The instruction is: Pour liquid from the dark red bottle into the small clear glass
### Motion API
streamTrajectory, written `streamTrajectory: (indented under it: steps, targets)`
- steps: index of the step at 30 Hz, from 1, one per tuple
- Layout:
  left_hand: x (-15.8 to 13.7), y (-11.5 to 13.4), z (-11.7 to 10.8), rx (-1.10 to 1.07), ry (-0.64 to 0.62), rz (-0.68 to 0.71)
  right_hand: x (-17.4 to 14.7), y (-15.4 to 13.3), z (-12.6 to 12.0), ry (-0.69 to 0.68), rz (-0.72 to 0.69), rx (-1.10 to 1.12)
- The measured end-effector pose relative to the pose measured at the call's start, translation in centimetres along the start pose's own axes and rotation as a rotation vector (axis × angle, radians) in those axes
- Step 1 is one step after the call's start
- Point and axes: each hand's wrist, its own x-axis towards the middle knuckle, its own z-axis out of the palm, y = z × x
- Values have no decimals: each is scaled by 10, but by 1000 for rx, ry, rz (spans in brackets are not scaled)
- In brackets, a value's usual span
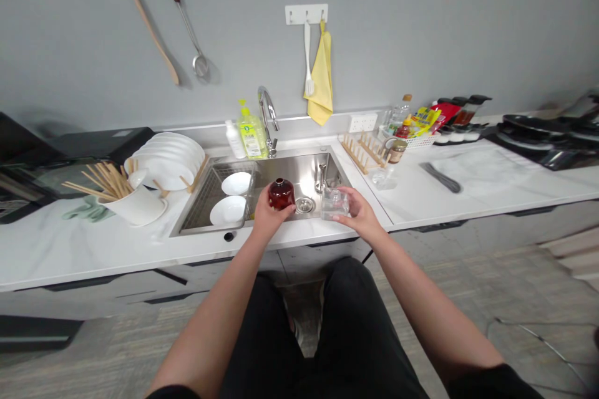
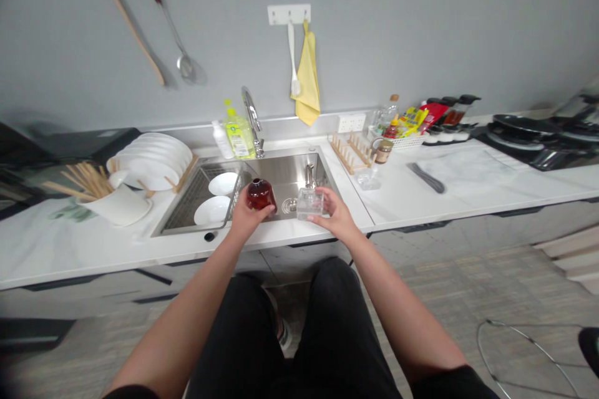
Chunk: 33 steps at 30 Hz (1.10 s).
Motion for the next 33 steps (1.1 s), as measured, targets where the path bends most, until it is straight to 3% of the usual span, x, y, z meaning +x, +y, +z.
streamTrajectory:
  steps: [8, 15, 26, 33]
  targets:
    - [44, -26, 9, 145, -1, -62, 69, 27, 10, -26, 4, 61]
    - [61, -58, 4, 159, -51, -70, 109, 77, 19, -59, 16, 33]
    - [67, -58, 2, 215, -107, -51, 131, 113, 12, -74, 46, -29]
    - [74, -71, 4, 188, -244, -22, 128, 124, 10, -65, 52, -69]
